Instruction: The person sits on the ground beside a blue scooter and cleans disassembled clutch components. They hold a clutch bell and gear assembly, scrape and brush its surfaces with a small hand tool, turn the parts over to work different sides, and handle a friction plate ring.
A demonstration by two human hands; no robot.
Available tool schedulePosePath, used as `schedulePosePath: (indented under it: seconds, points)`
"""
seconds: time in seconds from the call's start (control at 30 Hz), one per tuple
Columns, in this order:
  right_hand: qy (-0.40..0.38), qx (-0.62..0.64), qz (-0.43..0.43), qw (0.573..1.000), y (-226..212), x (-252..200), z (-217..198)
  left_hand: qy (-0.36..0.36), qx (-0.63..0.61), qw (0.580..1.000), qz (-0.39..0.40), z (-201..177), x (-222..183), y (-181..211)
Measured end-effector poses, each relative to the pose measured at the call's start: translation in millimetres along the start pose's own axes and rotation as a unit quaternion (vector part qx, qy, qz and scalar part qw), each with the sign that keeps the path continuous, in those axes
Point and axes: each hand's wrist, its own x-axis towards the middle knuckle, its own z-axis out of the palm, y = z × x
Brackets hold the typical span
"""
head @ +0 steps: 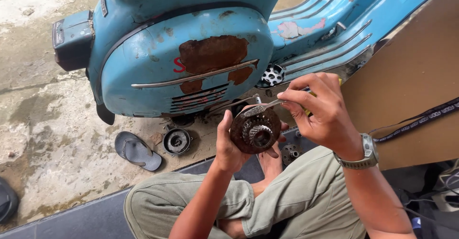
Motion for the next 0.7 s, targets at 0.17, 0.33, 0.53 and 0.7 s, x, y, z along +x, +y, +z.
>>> schedulePosePath:
  seconds: [0.17, 0.33, 0.53, 0.7]
  points:
    - [0.002, -0.024, -0.015, 1.0, -14, 4, -12, 0.005, -0.117, 0.993, -0.006, 19, -3, 5]
    - [0.023, -0.006, -0.005, 1.0, -18, -5, -8, -0.015, -0.068, 0.998, -0.007, 30, 1, 20]
    - [0.055, 0.027, -0.004, 0.998, -12, -16, 0, -0.017, -0.042, 0.999, -0.004, 31, -8, 18]
    - [0.064, 0.024, -0.029, 0.997, -10, -32, 21, 0.039, 0.027, 0.999, 0.004, 35, -22, 19]
